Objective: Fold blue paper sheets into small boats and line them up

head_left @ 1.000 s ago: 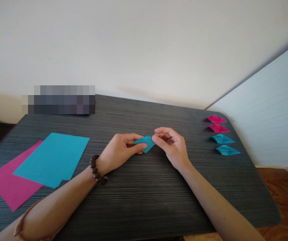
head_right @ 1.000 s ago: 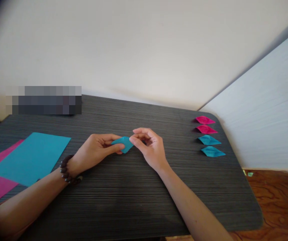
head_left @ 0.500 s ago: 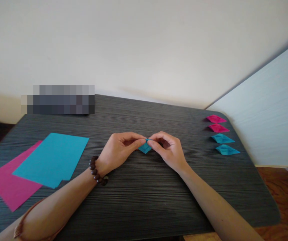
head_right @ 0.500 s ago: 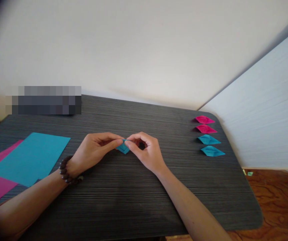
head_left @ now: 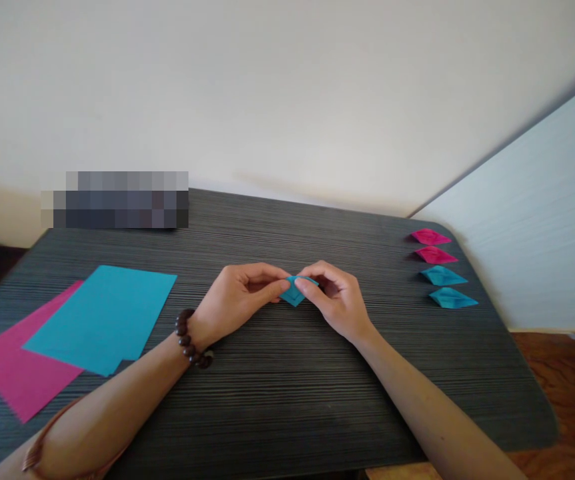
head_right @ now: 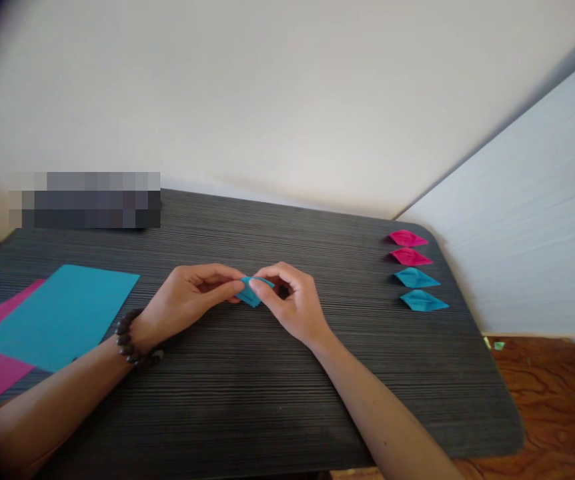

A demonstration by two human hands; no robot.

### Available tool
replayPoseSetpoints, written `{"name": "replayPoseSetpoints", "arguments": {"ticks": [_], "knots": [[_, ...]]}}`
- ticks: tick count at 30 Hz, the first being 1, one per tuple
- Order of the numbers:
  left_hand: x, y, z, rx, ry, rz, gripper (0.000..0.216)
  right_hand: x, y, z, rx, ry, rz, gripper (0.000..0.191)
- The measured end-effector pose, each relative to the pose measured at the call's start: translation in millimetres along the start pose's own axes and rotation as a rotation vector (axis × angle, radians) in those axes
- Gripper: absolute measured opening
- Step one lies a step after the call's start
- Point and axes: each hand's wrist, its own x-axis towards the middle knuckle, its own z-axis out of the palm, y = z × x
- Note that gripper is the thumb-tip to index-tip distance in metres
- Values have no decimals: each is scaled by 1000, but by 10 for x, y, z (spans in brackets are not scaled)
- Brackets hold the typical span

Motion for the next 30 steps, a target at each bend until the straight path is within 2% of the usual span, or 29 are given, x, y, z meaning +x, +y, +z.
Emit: {"name": "replayPoseSetpoints", "arguments": {"ticks": [6, 11, 16, 22, 26, 30], "knots": [[-16, 11, 23, -10, 10, 53, 17, -16, -10, -16, -74, -52, -59, 7], [-8, 12, 19, 16, 6, 42, 19, -11, -33, -11, -78, -58, -69, 6], [1, 17, -7, -19, -4, -35, 28, 6, -21, -15, 74, 31, 9, 9], [-5, 18, -68, 19, 8, -81, 24, 19, 13, -21, 167, 72, 88, 13], [-10, 23, -55, -12, 61, -78, 25, 16, 9, -30, 149, 67, 124, 15], [2, 19, -6, -30, 2, -81, 26, 8, -5, -42, 99, 87, 123, 16]]}}
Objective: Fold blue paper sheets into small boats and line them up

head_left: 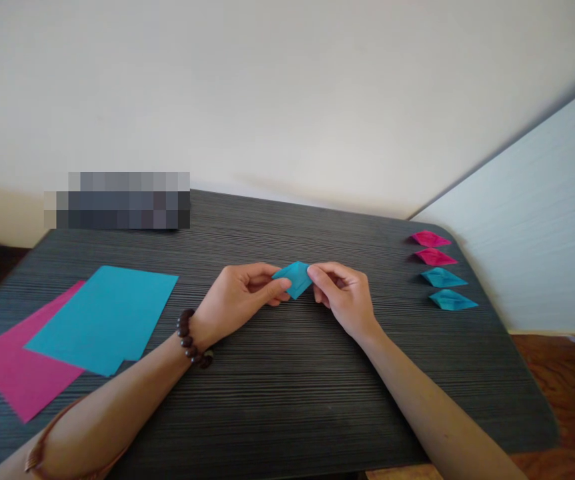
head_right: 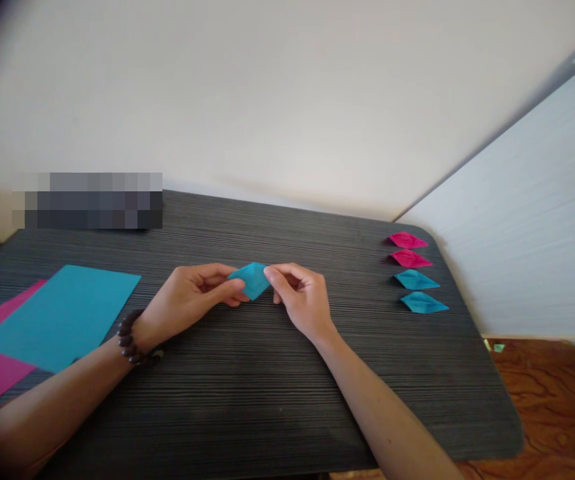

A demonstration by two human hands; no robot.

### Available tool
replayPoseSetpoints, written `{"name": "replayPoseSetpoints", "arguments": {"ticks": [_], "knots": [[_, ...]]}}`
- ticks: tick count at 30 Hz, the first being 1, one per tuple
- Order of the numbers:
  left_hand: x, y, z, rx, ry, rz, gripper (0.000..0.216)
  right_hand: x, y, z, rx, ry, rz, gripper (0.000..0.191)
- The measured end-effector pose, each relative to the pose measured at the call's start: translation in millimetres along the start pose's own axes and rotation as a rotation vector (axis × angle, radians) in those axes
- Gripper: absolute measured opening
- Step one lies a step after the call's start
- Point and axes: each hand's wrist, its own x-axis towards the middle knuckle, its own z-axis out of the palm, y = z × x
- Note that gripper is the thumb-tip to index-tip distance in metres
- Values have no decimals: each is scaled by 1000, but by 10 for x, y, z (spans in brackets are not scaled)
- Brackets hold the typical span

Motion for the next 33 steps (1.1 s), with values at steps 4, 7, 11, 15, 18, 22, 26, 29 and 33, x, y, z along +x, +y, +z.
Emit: {"name": "replayPoseSetpoints", "arguments": {"ticks": [4, 7, 11, 15, 18, 22, 26, 29, 33], "knots": [[-2, -14, 9, 51, -61, -24, 29, -18, -2, 15, 7, -36, -24, 15], [-9, -15, 0, 117, -68, -29, 26, -29, -2, 29, 18, -51, -40, 13], [-15, -16, 8, 104, -99, -29, 27, -31, -14, 37, 0, -25, -79, 12], [-24, -21, 22, 122, -118, -12, 23, -41, -26, 44, -4, -5, -113, 11], [-27, -14, 18, 149, -115, -18, 20, -54, -30, 51, -7, -10, -119, 10], [-23, 5, 8, 143, -127, -39, 21, -53, -29, 48, 14, -48, -88, 11], [-9, 18, 16, 80, -91, -16, 26, -37, -18, 33, 12, -56, -59, 13], [-3, 23, 29, 56, -39, 20, 26, -29, -9, 29, -7, -76, -47, 14], [-9, 35, 32, 94, 10, 70, 24, -25, -4, 43, -45, -111, -51, 14]]}}
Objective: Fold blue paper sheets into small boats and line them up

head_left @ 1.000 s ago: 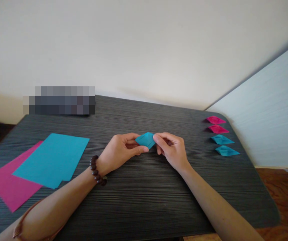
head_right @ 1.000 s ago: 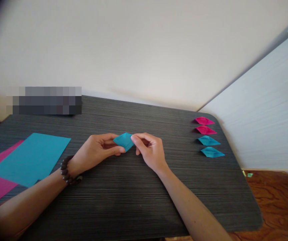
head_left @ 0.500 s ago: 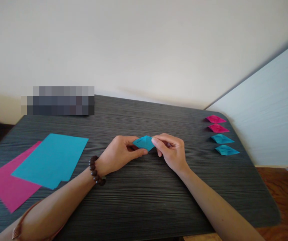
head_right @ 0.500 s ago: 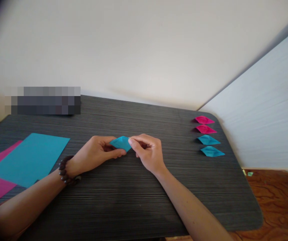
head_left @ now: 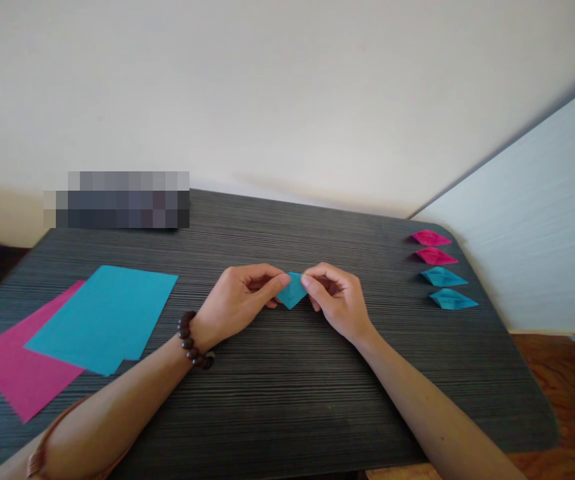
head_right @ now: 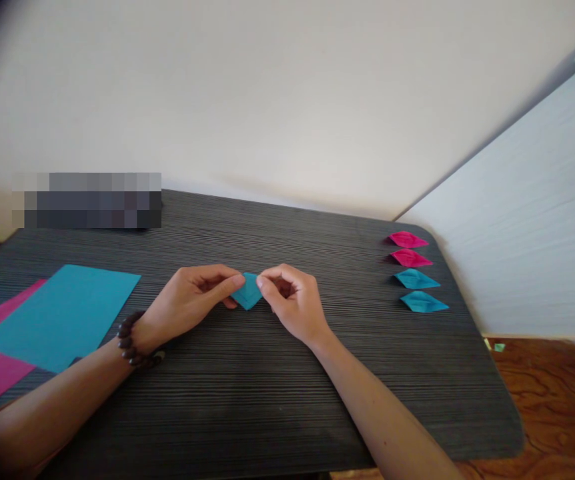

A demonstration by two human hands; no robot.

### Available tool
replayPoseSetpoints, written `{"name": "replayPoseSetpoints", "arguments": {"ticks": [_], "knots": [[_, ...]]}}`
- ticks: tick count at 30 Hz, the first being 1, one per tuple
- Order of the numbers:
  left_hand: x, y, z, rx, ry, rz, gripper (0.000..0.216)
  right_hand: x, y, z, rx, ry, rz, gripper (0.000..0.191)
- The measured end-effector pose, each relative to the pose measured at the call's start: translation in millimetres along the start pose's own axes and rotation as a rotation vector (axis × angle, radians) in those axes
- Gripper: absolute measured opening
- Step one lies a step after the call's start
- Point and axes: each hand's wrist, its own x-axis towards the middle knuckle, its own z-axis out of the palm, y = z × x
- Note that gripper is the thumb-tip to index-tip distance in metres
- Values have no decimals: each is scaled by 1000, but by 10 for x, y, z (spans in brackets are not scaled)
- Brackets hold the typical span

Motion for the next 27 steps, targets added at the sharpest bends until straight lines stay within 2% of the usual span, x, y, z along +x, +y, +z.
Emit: {"name": "replayPoseSetpoints", "arguments": {"ticks": [6, 9, 13, 17, 20, 24, 27], "knots": [[-1, 21, -23, 57, 63, -14, 26, -11, -9, 8, 43, -19, 23, 14], [5, 12, -22, 27, 47, -16, 29, -17, -9, 0, 44, 6, 28, 17], [6, -10, -11, -24, 11, 1, 29, -20, -4, -7, -18, 3, 21, 17], [2, -14, -15, 32, 63, 44, 22, -24, -7, 1, -130, -25, -35, 17], [3, -15, -26, 60, 93, 60, 21, -28, -16, 6, -126, -53, -40, 17], [10, -32, -33, -32, 88, 28, 24, -29, -24, -6, -76, -80, -4, 17], [13, -52, -36, -129, 52, -7, 28, -26, -22, -21, -95, -40, -6, 20]]}}
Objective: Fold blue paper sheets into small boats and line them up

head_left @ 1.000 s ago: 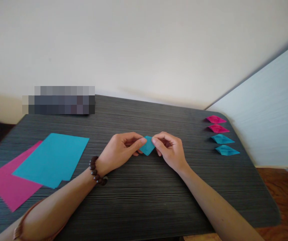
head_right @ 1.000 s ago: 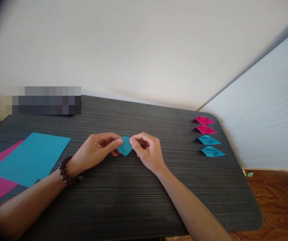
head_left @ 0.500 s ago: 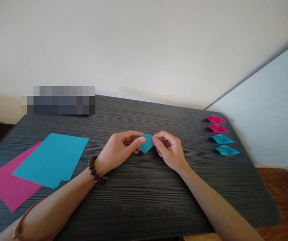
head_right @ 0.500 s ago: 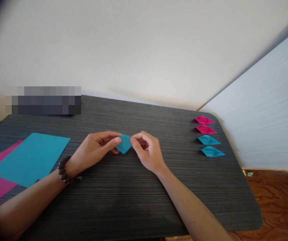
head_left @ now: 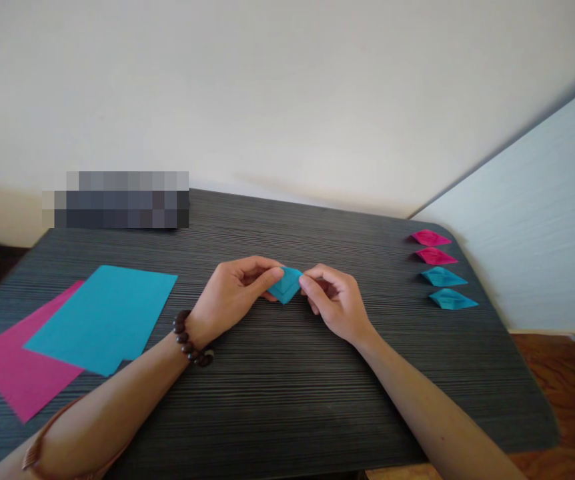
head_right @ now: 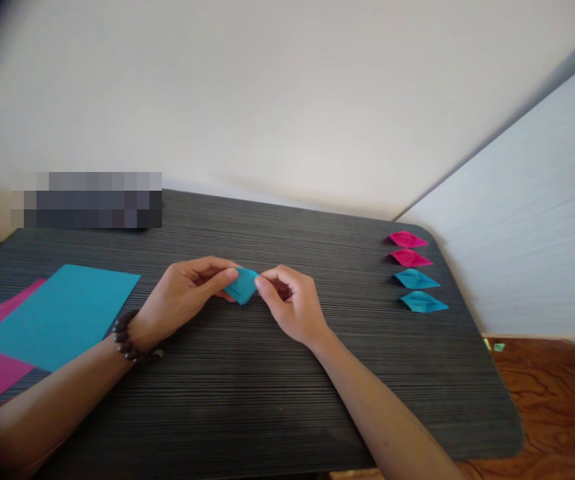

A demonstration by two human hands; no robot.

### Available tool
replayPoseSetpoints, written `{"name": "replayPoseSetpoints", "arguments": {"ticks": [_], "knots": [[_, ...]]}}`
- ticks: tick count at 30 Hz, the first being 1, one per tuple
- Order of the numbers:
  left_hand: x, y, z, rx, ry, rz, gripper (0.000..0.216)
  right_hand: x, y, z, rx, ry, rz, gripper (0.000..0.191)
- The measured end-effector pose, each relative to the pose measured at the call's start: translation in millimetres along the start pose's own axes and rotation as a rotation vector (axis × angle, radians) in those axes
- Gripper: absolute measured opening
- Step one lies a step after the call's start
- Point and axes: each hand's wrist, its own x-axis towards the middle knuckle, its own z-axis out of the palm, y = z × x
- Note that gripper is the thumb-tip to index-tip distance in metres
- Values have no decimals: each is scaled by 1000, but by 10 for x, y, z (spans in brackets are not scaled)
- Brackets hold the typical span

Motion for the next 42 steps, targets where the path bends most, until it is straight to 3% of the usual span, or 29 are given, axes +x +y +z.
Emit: {"name": "replayPoseSetpoints", "arguments": {"ticks": [6, 13, 16, 19, 23, 25, 27, 33, 42], "knots": [[14, -33, -46, -45, -34, -63, 31, -3, 11, -19, -15, 82, -14, 22], [14, -5, -88, 127, -29, -85, 31, 32, 21, -125, -237, -2, -91, 22], [-4, -16, -107, 341, 9, 59, 32, 42, 30, -144, -384, 9, -104, 21], [-2, -62, -144, 587, 37, 332, 30, 42, 43, -130, -505, 36, -111, 18], [35, -146, -187, 779, -84, 588, 22, 33, 65, -99, -590, 31, -135, 10], [51, -179, -191, 843, -134, 628, 22, 29, 77, -100, -584, 36, -147, 7], [58, -195, -188, 898, -147, 647, 22, 31, 88, -123, -550, 12, -180, 15], [33, -175, -178, 989, -181, 680, 23, 68, 135, -252, -514, -170, -318, 28], [10, -151, -161, 1077, -187, 687, 27, 62, 182, -210, -585, -113, -367, 29]]}}
